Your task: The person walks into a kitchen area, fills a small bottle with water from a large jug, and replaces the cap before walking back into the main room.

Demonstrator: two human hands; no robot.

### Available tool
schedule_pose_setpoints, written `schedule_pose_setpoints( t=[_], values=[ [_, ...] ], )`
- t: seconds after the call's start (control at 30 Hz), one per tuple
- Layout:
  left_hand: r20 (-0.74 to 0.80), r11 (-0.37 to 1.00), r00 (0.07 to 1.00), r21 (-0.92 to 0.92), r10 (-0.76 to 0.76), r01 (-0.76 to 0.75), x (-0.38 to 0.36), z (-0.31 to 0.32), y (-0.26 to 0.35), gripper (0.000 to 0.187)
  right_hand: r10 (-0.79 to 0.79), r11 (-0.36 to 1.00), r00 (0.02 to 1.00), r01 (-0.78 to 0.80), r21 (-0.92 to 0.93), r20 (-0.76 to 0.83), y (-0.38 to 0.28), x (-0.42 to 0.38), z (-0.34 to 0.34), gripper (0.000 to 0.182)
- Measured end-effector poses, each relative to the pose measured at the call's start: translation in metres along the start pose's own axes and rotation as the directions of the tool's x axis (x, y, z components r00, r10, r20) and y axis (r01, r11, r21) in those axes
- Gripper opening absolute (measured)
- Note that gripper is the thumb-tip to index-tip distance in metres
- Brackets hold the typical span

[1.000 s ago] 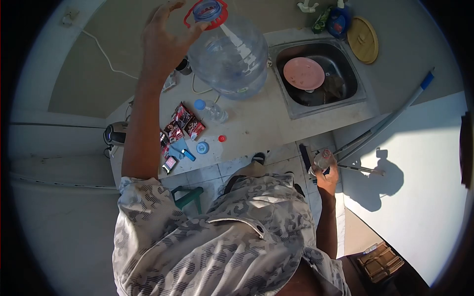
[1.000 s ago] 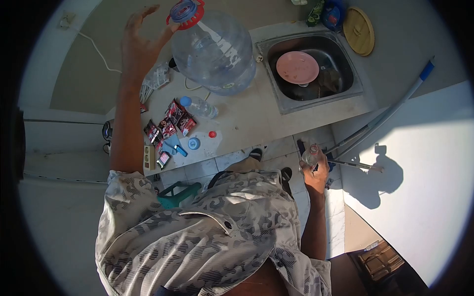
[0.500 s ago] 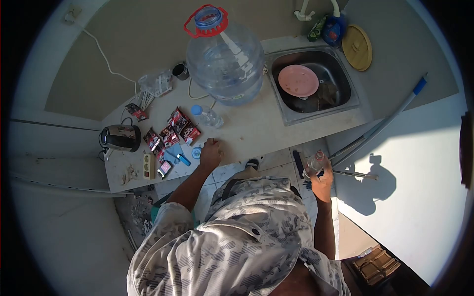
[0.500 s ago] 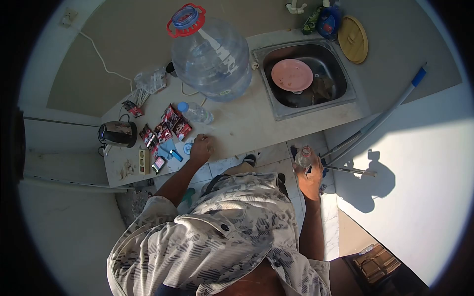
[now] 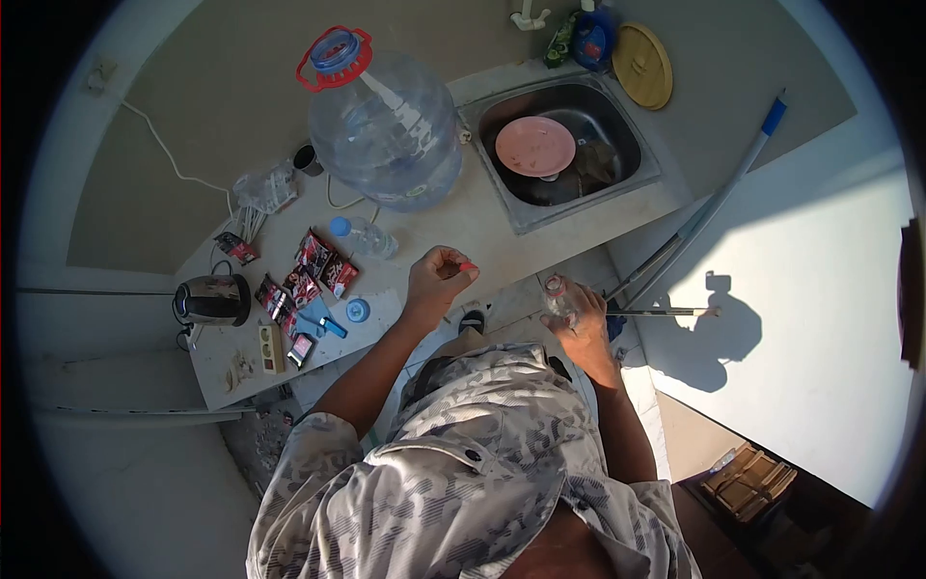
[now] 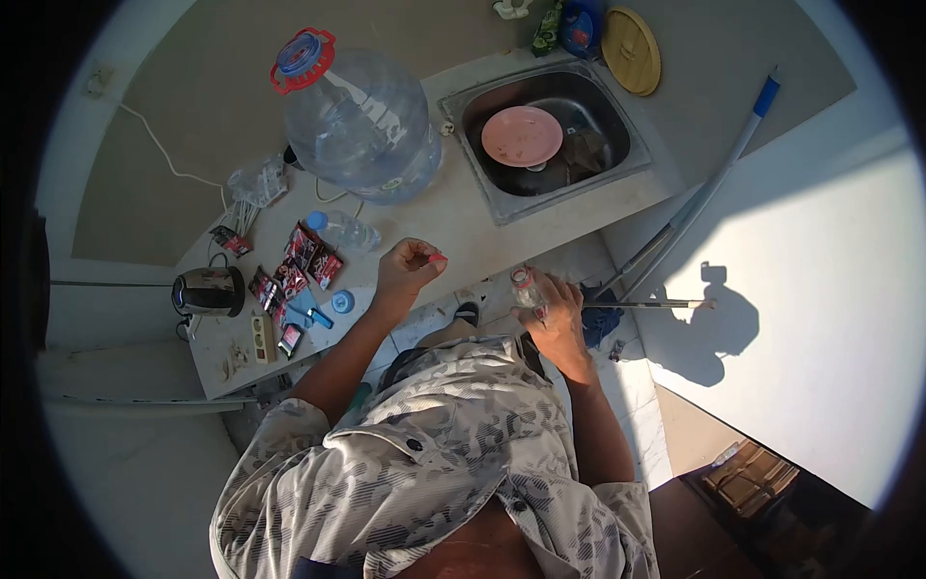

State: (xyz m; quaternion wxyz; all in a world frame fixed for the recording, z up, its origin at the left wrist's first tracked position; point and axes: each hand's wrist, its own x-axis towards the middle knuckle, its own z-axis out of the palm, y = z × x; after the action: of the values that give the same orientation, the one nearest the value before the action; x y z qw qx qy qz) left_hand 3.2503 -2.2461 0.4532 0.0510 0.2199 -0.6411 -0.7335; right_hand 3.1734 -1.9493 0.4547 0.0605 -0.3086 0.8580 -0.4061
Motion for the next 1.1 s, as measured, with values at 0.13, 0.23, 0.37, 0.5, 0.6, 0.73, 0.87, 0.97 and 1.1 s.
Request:
schedule_pose_setpoints(
  t=[0.13,0.23,0.37,0.5,0.6,0.73,0.87,0.97,1.1],
  values=[
    [0.126,0.961,0.986,-0.266,0.105,-0.068,-0.004,0.064,0.043,0.026,-0.054,0.998,0.998,0.053,0.025,0.015,-0.029,0.010,-0.001,0.069],
    [0.202,0.965,0.970,-0.248,0.138,-0.086,-0.011,0.076,0.039,0.025,-0.056,0.997,0.998,0.056,0.043,-0.001,-0.039,0.011,0.000,0.070],
    [0.225,0.965,0.939,-0.049,0.260,-0.256,-0.017,0.077,0.027,0.027,-0.048,0.998,0.999,0.047,0.040,0.017,-0.038,0.007,0.000,0.071],
    [0.317,0.856,0.904,0.339,0.287,-0.390,-0.026,0.074,0.050,0.037,-0.055,0.998,0.997,0.054,0.040,0.047,-0.031,0.000,0.001,0.072],
    [0.473,0.754,0.869,0.514,0.148,-0.408,-0.019,0.065,0.064,0.043,-0.065,0.998,0.994,0.062,0.032,0.086,-0.030,-0.001,-0.002,0.072],
    [0.480,0.804,0.874,0.487,0.079,-0.340,-0.019,0.060,0.070,0.042,-0.092,0.996,0.990,0.091,0.010,0.111,-0.028,-0.005,0.001,0.074],
    [0.405,0.845,0.913,0.469,0.053,-0.258,-0.028,0.058,0.067,0.042,-0.102,0.995,0.988,0.100,0.021,0.120,-0.033,-0.007,0.002,0.076],
    [0.361,0.829,0.931,0.501,0.061,-0.249,-0.036,0.061,0.062,0.042,-0.114,0.993,0.985,0.114,0.011,0.133,-0.030,-0.009,0.003,0.076],
    [0.418,0.836,0.904,0.462,0.090,-0.297,-0.041,0.056,0.055,0.044,-0.150,0.989,0.979,0.150,0.011,0.140,-0.027,-0.015,0.004,0.076]
  ],
)
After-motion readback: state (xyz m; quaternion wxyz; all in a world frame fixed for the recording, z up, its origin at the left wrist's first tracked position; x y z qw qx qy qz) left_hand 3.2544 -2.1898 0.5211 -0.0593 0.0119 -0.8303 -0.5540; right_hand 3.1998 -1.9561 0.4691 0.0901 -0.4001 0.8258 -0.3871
